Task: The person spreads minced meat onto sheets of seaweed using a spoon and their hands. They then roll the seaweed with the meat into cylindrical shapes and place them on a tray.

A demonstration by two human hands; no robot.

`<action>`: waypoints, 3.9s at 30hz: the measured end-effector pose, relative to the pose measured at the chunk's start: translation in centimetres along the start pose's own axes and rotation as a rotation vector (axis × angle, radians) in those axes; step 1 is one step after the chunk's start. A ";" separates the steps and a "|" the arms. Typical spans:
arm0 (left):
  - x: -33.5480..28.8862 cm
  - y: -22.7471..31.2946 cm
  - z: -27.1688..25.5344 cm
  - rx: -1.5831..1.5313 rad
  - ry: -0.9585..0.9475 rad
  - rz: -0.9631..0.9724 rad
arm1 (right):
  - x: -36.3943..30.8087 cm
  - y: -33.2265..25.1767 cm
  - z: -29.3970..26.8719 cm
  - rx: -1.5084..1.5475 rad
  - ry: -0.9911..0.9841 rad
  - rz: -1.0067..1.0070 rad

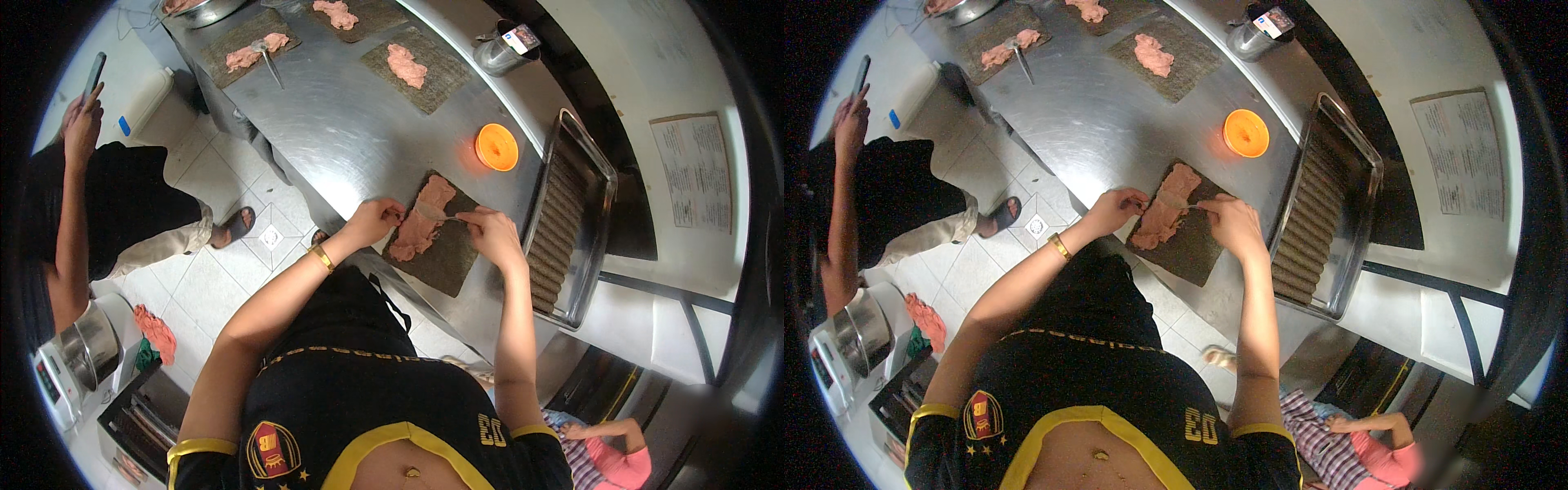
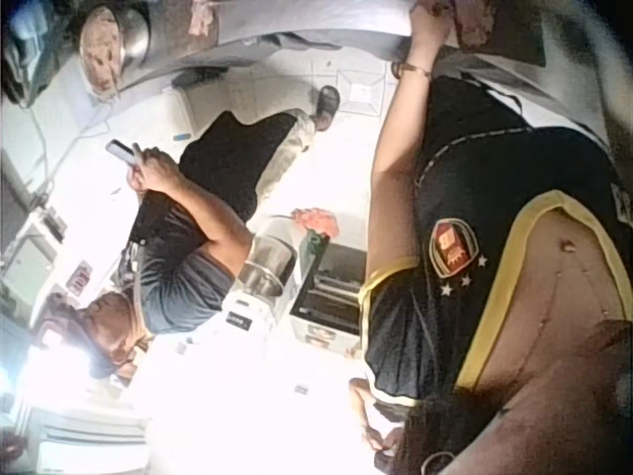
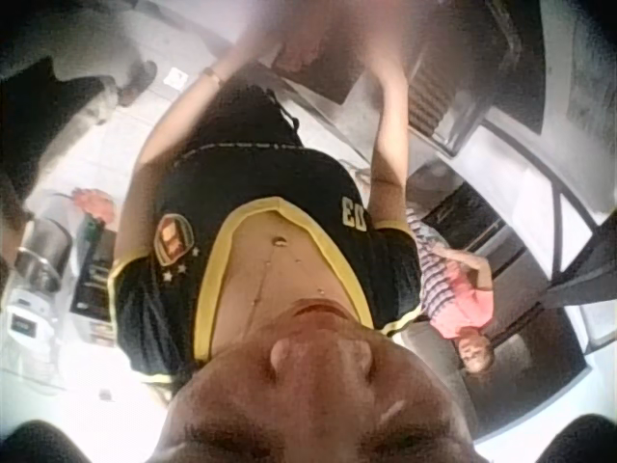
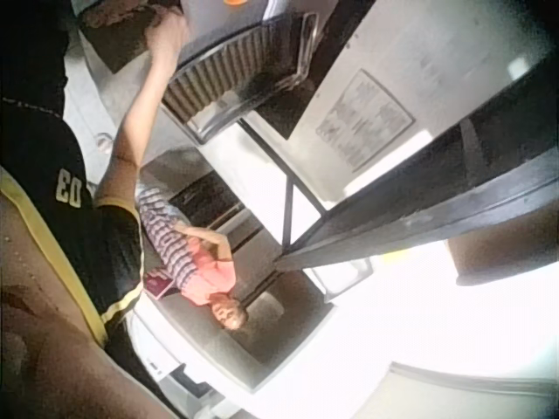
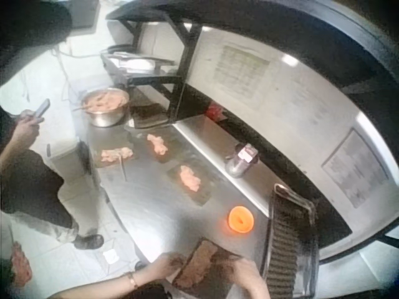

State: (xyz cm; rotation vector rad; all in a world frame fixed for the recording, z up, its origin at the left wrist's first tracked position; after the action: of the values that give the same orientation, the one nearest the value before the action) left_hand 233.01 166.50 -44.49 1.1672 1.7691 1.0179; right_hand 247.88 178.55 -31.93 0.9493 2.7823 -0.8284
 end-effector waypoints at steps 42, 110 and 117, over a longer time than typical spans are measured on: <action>0.7 0.0 0.5 0.139 -0.067 -0.029 | -4.5 5.6 4.6 0.175 0.375 0.287; -1.0 0.1 1.4 -0.546 -0.297 -0.218 | -8.7 -3.0 2.6 0.048 0.069 0.172; -1.2 0.7 1.1 -0.698 -0.352 -0.276 | -4.4 -1.5 2.5 -0.077 0.178 0.179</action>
State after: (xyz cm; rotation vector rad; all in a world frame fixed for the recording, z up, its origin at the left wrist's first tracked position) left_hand 234.61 165.76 -44.10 0.5932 1.1131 1.0578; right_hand 250.34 173.86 -32.23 1.2933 2.7943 -0.6355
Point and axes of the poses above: each hand's wrist, its own x-axis towards the middle knuckle, its own z-axis out of the palm, y = z × x, the point moved 7 cm from there along x, towards the middle knuckle, and after that the axes turned 11 degrees about x, right-handed, at the moved point
